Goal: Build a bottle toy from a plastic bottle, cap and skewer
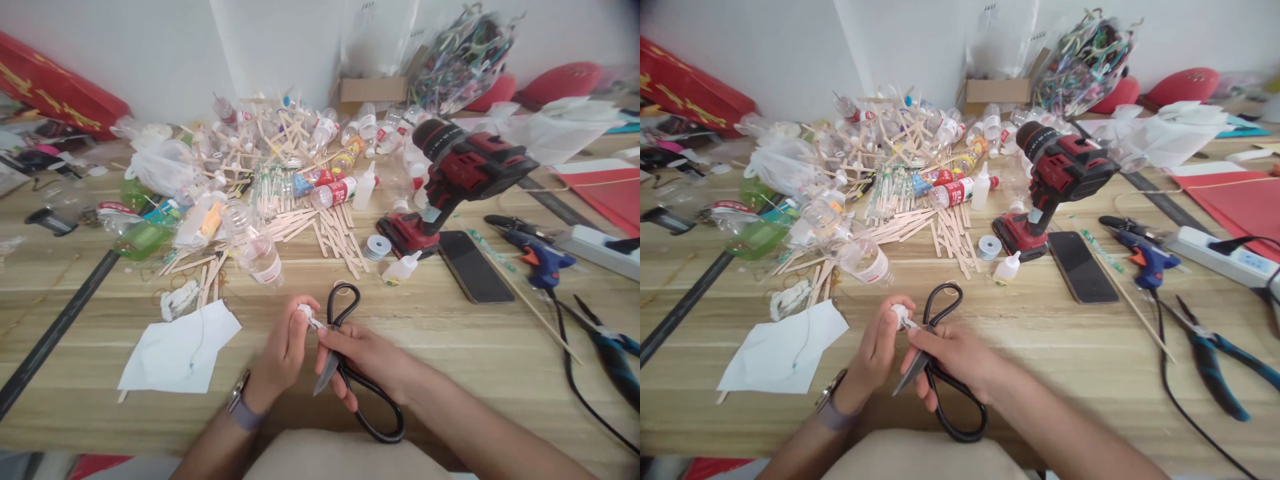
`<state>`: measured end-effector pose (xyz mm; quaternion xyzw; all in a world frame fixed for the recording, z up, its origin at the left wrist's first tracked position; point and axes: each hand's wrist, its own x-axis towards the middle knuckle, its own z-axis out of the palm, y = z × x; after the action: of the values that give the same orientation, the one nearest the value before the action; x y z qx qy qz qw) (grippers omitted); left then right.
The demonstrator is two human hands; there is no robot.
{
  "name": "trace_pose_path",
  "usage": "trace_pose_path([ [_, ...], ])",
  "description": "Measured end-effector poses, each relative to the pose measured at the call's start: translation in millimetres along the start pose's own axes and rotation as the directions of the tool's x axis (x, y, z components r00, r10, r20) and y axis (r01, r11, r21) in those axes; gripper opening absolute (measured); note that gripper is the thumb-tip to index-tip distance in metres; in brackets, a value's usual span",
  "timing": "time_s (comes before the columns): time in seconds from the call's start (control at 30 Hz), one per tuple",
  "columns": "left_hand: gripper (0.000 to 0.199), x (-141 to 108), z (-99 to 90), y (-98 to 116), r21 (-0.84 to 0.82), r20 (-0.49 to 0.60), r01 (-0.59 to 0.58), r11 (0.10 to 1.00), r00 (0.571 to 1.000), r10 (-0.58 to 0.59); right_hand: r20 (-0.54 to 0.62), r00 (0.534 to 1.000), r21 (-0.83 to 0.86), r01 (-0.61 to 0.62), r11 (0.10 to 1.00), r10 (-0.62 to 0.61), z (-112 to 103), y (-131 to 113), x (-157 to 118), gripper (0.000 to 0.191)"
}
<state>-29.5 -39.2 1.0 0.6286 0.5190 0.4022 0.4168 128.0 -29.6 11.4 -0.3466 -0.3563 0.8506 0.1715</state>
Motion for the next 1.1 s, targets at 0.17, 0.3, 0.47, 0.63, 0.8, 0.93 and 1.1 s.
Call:
trace_pose_path([
  [0.17, 0.045, 2.3, 2.5, -10.3, -0.161, 0.036, 0.123, 0.979, 0.992, -0.119, -0.086, 0.994, -0.291, 0.044, 0.956, -0.072, -5.2, -2.0, -0.2, 0.054],
  [0.3, 0.060, 8.9, 4.9, -12.8, -0.221, 0.197, 0.231, 0.947, 0.962, -0.189, -0.154, 0.922, -0.723, 0.139, 0.676, -0.355, -11.2, -6.1, -6.8, 0.032],
  [0.47, 0.047, 14.7, 2.3, -3.4, -0.048, 0.144, 0.226, 0.973, 0.965, -0.217, 0.083, 0.769, -0.995, 0.094, -0.017, -0.634, -16.1, -12.5, -14.0, 0.024],
  [0.63, 0.034, 19.5, 1.7, -2.7, 0.007, 0.128, 0.295, 0.956, 0.948, -0.293, 0.106, 0.848, -0.961, -0.046, -0.272, -0.520, -19.2, -15.6, -14.2, 0.018],
  [0.8, 0.034, 18.8, 5.6, -7.4, 0.042, 0.094, 0.262, 0.964, 0.960, -0.265, 0.011, 0.869, -0.998, -0.024, -0.065, -0.495, -20.1, -14.9, -9.5, 0.017],
  [0.93, 0.035, 13.7, 6.1, -6.8, 0.099, 0.028, 0.166, 0.981, 0.985, -0.170, -0.146, 0.933, -0.879, 0.030, 0.475, -0.328, -17.1, -9.0, -4.3, 0.033],
  [1.1, 0.035, 9.5, 5.2, -4.1, 0.154, -0.032, 0.072, 0.985, 0.997, -0.068, -0.051, 0.998, -0.345, -0.060, 0.937, 0.045, -16.2, -4.2, -2.3, 0.049],
])
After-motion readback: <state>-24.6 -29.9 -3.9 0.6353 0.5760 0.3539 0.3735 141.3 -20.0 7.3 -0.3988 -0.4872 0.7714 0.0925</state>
